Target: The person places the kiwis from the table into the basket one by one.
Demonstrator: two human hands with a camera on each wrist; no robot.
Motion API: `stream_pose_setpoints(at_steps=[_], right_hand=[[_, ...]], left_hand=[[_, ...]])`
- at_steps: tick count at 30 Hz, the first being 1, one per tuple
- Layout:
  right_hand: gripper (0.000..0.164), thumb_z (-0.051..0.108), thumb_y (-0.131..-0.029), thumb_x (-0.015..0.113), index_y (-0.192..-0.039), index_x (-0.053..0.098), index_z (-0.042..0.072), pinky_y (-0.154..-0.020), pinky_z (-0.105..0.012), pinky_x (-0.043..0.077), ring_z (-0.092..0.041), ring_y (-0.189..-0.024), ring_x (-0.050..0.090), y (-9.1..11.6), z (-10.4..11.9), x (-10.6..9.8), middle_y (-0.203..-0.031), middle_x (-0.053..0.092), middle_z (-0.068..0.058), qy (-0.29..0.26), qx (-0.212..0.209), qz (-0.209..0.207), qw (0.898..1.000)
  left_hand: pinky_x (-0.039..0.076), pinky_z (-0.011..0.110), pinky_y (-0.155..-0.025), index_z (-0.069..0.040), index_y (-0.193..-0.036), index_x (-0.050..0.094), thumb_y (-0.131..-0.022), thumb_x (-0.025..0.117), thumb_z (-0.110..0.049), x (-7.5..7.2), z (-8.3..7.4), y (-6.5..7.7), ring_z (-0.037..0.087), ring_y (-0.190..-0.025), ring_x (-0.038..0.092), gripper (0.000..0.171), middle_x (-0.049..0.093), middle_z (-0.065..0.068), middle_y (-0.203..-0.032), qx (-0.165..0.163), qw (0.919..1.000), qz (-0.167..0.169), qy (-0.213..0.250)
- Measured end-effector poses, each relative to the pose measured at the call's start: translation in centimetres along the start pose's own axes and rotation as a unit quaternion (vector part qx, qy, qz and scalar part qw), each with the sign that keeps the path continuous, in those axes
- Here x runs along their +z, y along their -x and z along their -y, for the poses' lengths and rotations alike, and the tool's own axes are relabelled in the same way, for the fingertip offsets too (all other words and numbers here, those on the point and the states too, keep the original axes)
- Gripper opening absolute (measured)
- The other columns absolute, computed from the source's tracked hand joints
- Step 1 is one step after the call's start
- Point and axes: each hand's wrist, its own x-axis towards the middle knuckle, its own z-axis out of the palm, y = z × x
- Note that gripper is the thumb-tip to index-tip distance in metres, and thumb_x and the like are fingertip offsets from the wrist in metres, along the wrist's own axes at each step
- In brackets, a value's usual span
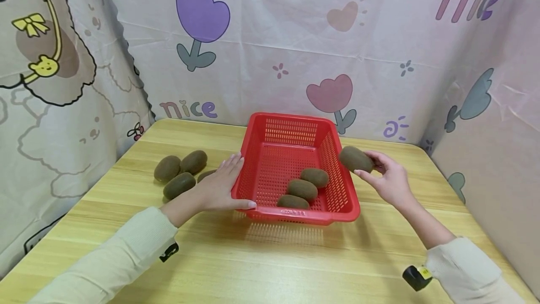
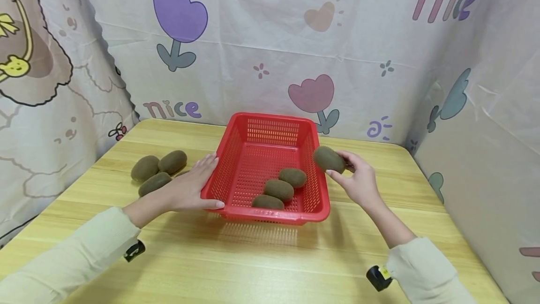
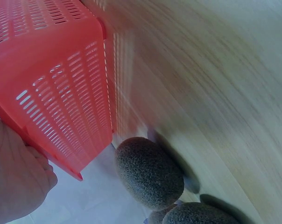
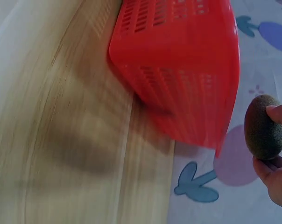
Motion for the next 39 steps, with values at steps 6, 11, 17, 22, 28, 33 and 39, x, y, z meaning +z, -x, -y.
stream_pose_setpoints(at_steps=[6,11,17,22,28,33,39], right_hand=[[0.047,0.004,-0.077,0.074,-0.119,0.057,-0.006,-0.08,-0.003,0.046,-0.008,-0.092,0.061,-0.2,1.3,0.8,-0.11,0.062,-0.024,0.0,-0.023,0.025,0.999],[0.046,0.003,-0.077,0.073,-0.119,0.057,-0.006,-0.084,-0.038,0.053,-0.035,-0.096,0.063,-0.2,2.2,1.7,-0.11,0.062,-0.024,-0.003,-0.034,0.067,0.997],[0.047,0.003,-0.076,0.074,-0.119,0.057,-0.004,-0.082,-0.045,0.053,-0.033,-0.096,0.063,-0.2,3.0,3.0,-0.111,0.061,-0.021,0.006,-0.05,0.119,0.992],[0.048,0.005,-0.075,0.075,-0.119,0.057,-0.002,-0.082,-0.042,0.055,-0.028,-0.095,0.063,-0.4,3.9,4.3,-0.112,0.062,-0.018,0.017,-0.079,0.148,0.986],[0.049,0.009,-0.076,0.075,-0.121,0.057,0.001,-0.084,-0.038,0.055,-0.024,-0.1,0.06,-0.5,4.9,6.1,-0.116,0.062,-0.013,0.017,-0.109,0.194,0.975],[0.048,0.011,-0.077,0.074,-0.121,0.057,0.005,-0.085,-0.036,0.054,-0.021,-0.102,0.059,-0.7,5.8,7.8,-0.116,0.062,-0.009,0.021,-0.127,0.241,0.962],[0.045,0.013,-0.079,0.073,-0.12,0.058,0.006,-0.093,-0.038,0.05,-0.019,-0.106,0.06,-1.2,6.8,9.9,-0.116,0.064,-0.006,0.043,-0.172,0.288,0.941]], left_hand=[[0.016,0.05,-0.116,-0.002,-0.149,0.007,-0.071,0.055,-0.074,0.0,0.0,0.0,0.032,-0.145,0.003,0.116,0.005,0.014,-0.157,-0.001,1.0,0.001,0.0],[0.016,0.05,-0.116,-0.002,-0.149,0.007,-0.071,0.055,-0.073,0.1,0.0,0.0,0.031,-0.145,0.002,0.116,0.004,0.013,-0.157,-0.001,1.0,0.001,0.0],[0.016,0.05,-0.116,-0.002,-0.149,0.007,-0.071,0.055,-0.073,0.1,0.0,-0.1,0.031,-0.145,0.003,0.116,0.004,0.014,-0.157,0.001,1.0,-0.002,-0.003],[0.017,0.05,-0.116,-0.002,-0.149,0.007,-0.071,0.054,-0.074,0.1,0.1,-0.1,0.032,-0.145,0.003,0.116,0.005,0.014,-0.157,0.0,1.0,-0.003,-0.002],[0.018,0.05,-0.115,-0.002,-0.149,0.009,-0.07,0.054,-0.075,0.2,0.1,-0.1,0.032,-0.145,0.004,0.117,0.006,0.013,-0.157,-0.003,1.0,-0.003,-0.002],[0.018,0.051,-0.115,-0.002,-0.149,0.009,-0.069,0.054,-0.075,0.2,0.1,-0.1,0.032,-0.145,0.004,0.117,0.006,0.013,-0.157,-0.002,1.0,-0.002,0.001],[0.018,0.051,-0.115,-0.003,-0.149,0.009,-0.07,0.055,-0.074,0.3,0.1,-0.1,0.032,-0.145,0.005,0.116,0.006,0.013,-0.157,-0.003,1.0,-0.002,0.002]])
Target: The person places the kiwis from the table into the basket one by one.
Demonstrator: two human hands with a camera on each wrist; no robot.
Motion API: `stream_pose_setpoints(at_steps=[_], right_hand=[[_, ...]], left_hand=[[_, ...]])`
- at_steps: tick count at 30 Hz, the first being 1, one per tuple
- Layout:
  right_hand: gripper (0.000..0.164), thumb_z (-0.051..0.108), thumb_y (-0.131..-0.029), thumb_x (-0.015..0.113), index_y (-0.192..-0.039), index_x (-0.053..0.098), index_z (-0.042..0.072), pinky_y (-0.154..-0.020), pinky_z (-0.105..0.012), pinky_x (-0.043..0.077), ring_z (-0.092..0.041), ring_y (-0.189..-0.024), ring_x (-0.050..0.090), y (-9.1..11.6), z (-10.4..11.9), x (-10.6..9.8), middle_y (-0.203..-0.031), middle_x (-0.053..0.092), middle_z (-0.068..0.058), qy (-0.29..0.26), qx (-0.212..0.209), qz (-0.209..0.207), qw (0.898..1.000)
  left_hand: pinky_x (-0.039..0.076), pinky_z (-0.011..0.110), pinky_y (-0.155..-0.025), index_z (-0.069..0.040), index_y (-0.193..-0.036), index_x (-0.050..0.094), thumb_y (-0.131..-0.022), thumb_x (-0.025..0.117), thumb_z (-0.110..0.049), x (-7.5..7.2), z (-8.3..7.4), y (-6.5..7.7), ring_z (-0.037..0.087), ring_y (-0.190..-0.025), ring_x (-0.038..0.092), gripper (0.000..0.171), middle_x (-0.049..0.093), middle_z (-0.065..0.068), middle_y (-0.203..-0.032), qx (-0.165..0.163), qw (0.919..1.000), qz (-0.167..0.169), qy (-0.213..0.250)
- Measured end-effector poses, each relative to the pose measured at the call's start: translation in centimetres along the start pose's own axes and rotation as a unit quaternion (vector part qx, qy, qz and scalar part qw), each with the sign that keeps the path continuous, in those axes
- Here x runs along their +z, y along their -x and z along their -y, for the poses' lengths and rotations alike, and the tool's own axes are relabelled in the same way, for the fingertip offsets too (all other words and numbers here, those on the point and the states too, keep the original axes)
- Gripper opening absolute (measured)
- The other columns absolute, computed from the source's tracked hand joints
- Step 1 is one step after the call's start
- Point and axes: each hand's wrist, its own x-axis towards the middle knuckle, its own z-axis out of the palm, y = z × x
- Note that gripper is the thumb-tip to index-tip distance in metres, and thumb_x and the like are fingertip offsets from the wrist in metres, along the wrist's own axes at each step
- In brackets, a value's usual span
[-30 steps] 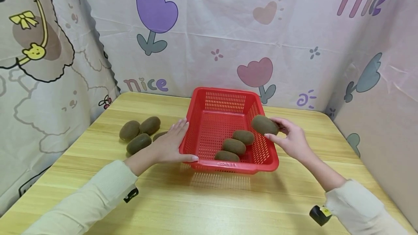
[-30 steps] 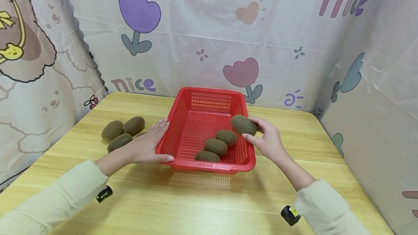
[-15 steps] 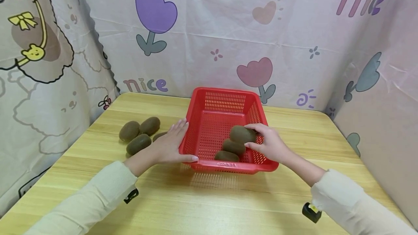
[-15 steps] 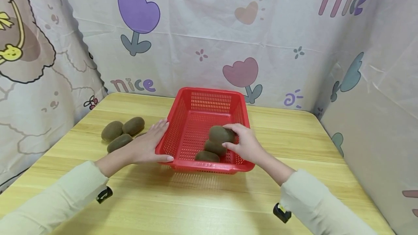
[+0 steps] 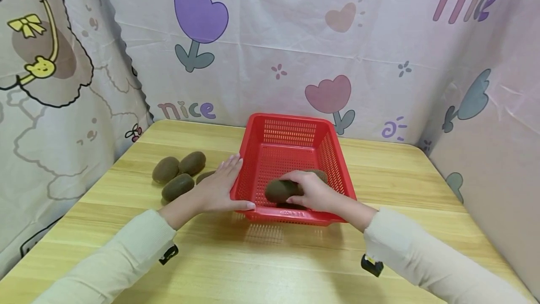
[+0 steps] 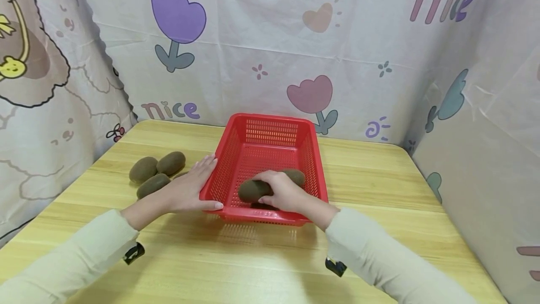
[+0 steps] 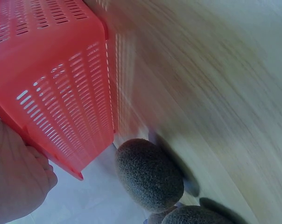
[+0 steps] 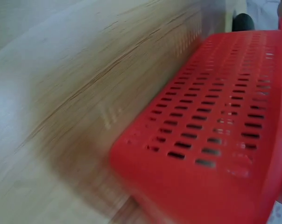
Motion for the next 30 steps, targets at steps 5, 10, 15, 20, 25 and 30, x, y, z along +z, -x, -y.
stream_pose_setpoints(at_steps=[5,10,15,20,25,30], right_hand=[[0.045,0.014,-0.08,0.072,-0.123,0.057,0.008,-0.098,-0.037,0.048,-0.015,-0.109,0.059,-1.1,0.1,0.8,-0.118,0.063,-0.003,-0.013,-0.003,0.031,0.999],[0.045,0.013,-0.08,0.072,-0.122,0.058,0.009,-0.098,-0.035,0.048,-0.014,-0.108,0.059,-1.8,0.2,1.3,-0.118,0.063,-0.002,-0.017,-0.012,0.038,0.999],[0.043,0.014,-0.08,0.072,-0.121,0.059,0.009,-0.097,-0.035,0.048,-0.015,-0.106,0.06,-2.2,0.2,1.6,-0.117,0.064,-0.003,-0.005,-0.027,0.047,0.998],[0.042,0.012,-0.08,0.071,-0.12,0.06,0.007,-0.096,-0.035,0.049,-0.016,-0.105,0.06,-2.4,0.1,1.8,-0.116,0.065,-0.004,-0.003,-0.038,0.051,0.998],[0.038,0.008,-0.083,0.067,-0.121,0.06,0.007,-0.095,-0.035,0.05,-0.016,-0.102,0.06,-2.7,0.2,1.9,-0.116,0.065,-0.006,-0.01,-0.046,0.062,0.997],[0.036,0.005,-0.083,0.066,-0.119,0.06,0.008,-0.094,-0.035,0.05,-0.016,-0.1,0.059,-2.8,0.2,1.8,-0.114,0.065,-0.006,-0.015,-0.042,0.046,0.998]], left_hand=[[0.018,0.051,-0.115,-0.003,-0.149,0.009,-0.069,0.054,-0.075,0.0,0.0,0.0,0.032,-0.145,0.005,0.116,0.007,0.012,-0.157,0.002,1.0,-0.001,0.003],[0.018,0.051,-0.115,-0.004,-0.149,0.008,-0.07,0.053,-0.075,0.1,0.1,-0.1,0.031,-0.145,0.005,0.116,0.007,0.012,-0.157,0.005,1.0,-0.002,0.0],[0.018,0.052,-0.115,-0.003,-0.149,0.008,-0.07,0.054,-0.075,0.1,0.1,-0.1,0.032,-0.145,0.005,0.116,0.007,0.013,-0.157,0.007,1.0,-0.005,-0.001],[0.018,0.052,-0.115,-0.003,-0.149,0.008,-0.07,0.054,-0.075,0.1,0.1,-0.1,0.032,-0.145,0.006,0.116,0.008,0.013,-0.157,0.006,1.0,-0.004,0.002],[0.018,0.052,-0.115,-0.003,-0.149,0.008,-0.07,0.054,-0.075,0.1,0.2,-0.1,0.032,-0.145,0.005,0.116,0.007,0.013,-0.157,0.006,1.0,-0.002,0.001],[0.018,0.051,-0.115,-0.003,-0.149,0.008,-0.071,0.055,-0.073,0.1,0.2,-0.1,0.032,-0.145,0.005,0.115,0.006,0.012,-0.157,0.006,1.0,-0.004,0.004]])
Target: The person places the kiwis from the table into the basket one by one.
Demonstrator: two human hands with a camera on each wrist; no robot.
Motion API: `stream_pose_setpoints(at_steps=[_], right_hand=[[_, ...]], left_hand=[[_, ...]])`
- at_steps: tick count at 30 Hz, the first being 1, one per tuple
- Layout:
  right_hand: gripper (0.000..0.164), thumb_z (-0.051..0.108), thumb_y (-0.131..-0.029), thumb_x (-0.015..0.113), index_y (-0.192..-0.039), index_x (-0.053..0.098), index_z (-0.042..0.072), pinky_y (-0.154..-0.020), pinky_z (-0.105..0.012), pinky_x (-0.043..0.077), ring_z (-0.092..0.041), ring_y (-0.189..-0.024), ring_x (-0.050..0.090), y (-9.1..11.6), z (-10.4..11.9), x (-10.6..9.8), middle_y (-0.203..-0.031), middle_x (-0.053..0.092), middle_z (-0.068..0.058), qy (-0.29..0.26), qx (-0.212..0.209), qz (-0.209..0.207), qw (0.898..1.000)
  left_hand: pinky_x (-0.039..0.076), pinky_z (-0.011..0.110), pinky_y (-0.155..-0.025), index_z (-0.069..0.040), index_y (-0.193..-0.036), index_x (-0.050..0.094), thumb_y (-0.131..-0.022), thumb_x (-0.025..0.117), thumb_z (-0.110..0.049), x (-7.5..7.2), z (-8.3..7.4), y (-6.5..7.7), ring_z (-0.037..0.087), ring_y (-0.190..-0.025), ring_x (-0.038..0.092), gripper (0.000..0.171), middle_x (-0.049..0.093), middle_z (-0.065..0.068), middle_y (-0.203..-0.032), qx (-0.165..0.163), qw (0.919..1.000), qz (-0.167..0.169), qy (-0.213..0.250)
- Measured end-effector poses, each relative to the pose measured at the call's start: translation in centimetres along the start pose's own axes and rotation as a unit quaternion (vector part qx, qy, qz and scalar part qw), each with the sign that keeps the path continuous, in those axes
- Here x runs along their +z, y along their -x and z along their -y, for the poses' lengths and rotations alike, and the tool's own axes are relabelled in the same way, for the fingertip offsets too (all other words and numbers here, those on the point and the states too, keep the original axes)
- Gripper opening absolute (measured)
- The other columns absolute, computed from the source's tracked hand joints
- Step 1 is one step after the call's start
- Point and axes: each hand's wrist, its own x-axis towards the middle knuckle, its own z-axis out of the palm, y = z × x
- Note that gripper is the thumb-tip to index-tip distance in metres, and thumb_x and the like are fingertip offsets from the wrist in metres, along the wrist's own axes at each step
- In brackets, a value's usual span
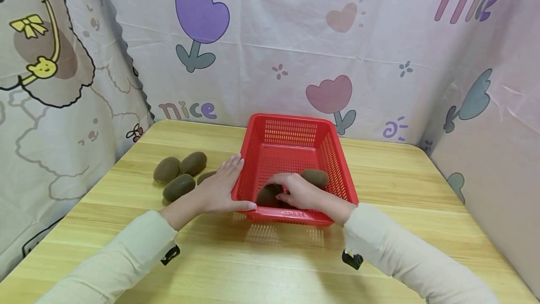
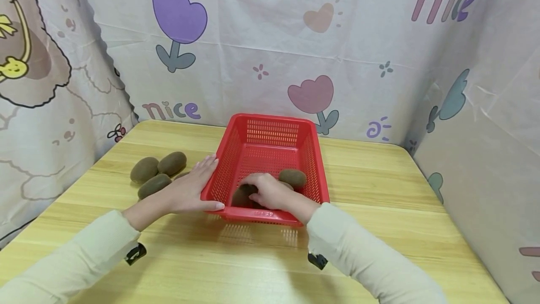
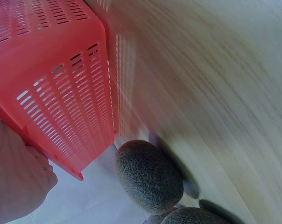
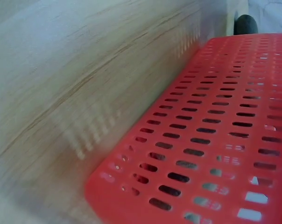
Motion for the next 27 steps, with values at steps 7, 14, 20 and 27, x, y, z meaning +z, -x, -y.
stream_pose_setpoints(at_steps=[7,14,20,27], right_hand=[[0.039,0.004,-0.082,0.067,-0.12,0.059,0.004,-0.096,-0.039,0.048,-0.023,-0.112,0.058,1.0,-0.5,-1.1,-0.118,0.063,-0.01,0.017,0.035,-0.059,0.997],[0.04,0.009,-0.084,0.067,-0.122,0.057,0.002,-0.095,-0.041,0.049,-0.027,-0.116,0.056,3.3,-0.3,-2.4,-0.122,0.061,-0.013,0.019,0.057,-0.1,0.993],[0.05,0.021,-0.085,0.067,-0.128,0.052,0.002,-0.1,-0.048,0.044,-0.031,-0.123,0.05,5.4,-0.1,-3.0,-0.13,0.056,-0.014,0.04,0.092,-0.124,0.987],[0.07,0.035,-0.084,0.065,-0.138,0.039,0.0,-0.108,-0.055,0.031,-0.036,-0.135,0.033,7.7,-0.5,-3.2,-0.142,0.042,-0.018,0.082,0.158,-0.125,0.976]], left_hand=[[0.017,0.051,-0.115,-0.004,-0.149,0.007,-0.07,0.054,-0.074,-0.1,-0.1,0.0,0.031,-0.145,0.004,0.116,0.006,0.012,-0.157,-0.001,1.0,0.001,0.002],[0.017,0.05,-0.116,-0.004,-0.149,0.009,-0.071,0.056,-0.072,-0.2,-0.2,0.0,0.031,-0.145,0.004,0.114,0.006,0.012,-0.157,0.003,1.0,-0.003,0.005],[0.016,0.049,-0.116,-0.003,-0.149,0.008,-0.072,0.056,-0.07,-0.2,-0.1,0.1,0.031,-0.145,0.003,0.112,0.006,0.012,-0.157,0.003,0.9999,-0.007,0.008],[0.016,0.049,-0.116,-0.003,-0.149,0.007,-0.074,0.056,-0.068,0.2,0.1,0.2,0.031,-0.145,0.003,0.11,0.006,0.013,-0.157,0.006,0.9996,-0.019,0.021]])
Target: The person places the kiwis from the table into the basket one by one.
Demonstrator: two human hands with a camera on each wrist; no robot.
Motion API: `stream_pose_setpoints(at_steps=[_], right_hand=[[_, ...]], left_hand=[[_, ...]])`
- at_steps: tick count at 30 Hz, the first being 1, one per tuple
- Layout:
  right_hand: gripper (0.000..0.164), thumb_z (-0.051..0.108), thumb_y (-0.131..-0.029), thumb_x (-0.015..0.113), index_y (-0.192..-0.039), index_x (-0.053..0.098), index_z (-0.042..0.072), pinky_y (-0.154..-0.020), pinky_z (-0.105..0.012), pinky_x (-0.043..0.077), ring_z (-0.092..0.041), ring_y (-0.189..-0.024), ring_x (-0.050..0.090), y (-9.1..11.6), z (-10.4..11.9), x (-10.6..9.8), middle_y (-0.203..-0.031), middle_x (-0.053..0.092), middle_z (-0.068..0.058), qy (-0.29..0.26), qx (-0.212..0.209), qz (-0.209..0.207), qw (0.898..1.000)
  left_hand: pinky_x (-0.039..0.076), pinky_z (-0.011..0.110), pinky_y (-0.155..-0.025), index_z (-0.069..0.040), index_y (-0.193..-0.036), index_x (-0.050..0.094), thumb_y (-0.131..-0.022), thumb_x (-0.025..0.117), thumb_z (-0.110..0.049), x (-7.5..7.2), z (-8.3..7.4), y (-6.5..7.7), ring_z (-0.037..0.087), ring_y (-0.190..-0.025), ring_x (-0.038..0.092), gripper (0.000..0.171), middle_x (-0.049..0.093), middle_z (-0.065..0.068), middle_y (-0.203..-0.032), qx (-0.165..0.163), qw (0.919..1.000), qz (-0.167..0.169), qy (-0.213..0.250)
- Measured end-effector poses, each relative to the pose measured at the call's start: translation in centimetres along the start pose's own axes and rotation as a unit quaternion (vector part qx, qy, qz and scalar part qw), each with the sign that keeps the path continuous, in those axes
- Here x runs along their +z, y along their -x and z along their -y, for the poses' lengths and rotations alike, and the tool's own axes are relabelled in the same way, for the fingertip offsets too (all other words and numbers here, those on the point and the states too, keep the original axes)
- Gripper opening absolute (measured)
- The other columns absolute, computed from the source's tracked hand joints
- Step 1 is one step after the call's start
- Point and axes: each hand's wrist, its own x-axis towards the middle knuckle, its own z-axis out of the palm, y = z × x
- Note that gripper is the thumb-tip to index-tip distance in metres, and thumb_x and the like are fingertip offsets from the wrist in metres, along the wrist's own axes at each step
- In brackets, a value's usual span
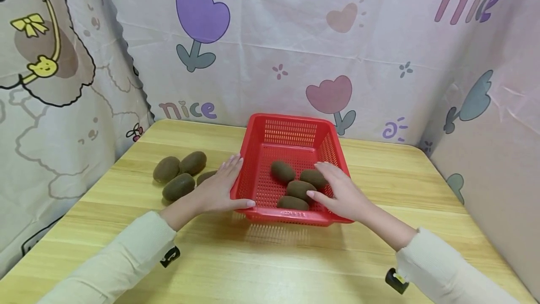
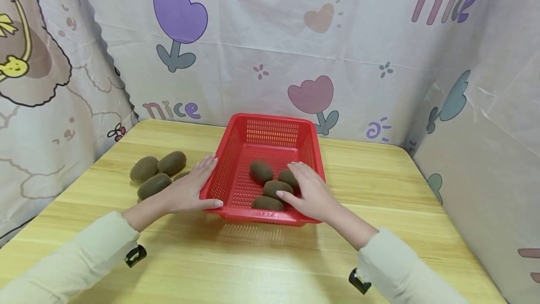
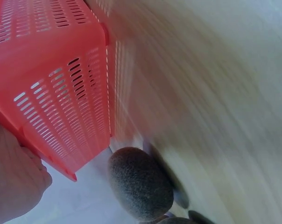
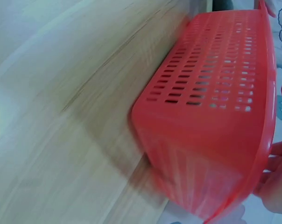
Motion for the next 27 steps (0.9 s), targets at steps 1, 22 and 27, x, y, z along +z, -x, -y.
stream_pose_setpoints(at_steps=[1,22,27], right_hand=[[0.074,0.037,-0.084,0.065,-0.14,0.036,0.0,-0.108,-0.056,0.03,-0.037,-0.136,0.031,0.3,-0.2,-0.1,-0.144,0.039,-0.019,0.006,0.011,0.003,1.0],[0.108,0.062,-0.078,0.059,-0.145,0.013,-0.009,-0.111,-0.06,0.017,-0.045,-0.14,0.01,3.4,-2.7,-1.0,-0.152,0.012,-0.028,0.063,0.084,0.076,0.992],[0.111,0.063,-0.076,0.06,-0.146,0.009,-0.007,-0.112,-0.06,0.015,-0.046,-0.14,0.007,3.5,-2.7,-1.0,-0.153,0.008,-0.028,0.051,0.097,0.08,0.991]], left_hand=[[0.016,0.049,-0.116,-0.003,-0.149,0.008,-0.075,0.056,-0.067,0.1,0.1,0.1,0.031,-0.145,0.004,0.109,0.006,0.013,-0.157,0.003,1.0,-0.004,0.0],[0.032,0.052,-0.107,0.003,-0.138,0.037,-0.073,0.067,-0.058,0.7,4.5,4.4,0.04,-0.133,0.034,0.094,0.041,0.02,-0.142,0.073,0.9755,-0.195,-0.071],[0.032,0.049,-0.108,0.003,-0.136,0.042,-0.071,0.072,-0.052,0.9,6.2,5.5,0.04,-0.131,0.037,0.09,0.045,0.021,-0.139,0.038,0.9713,-0.219,-0.085]])
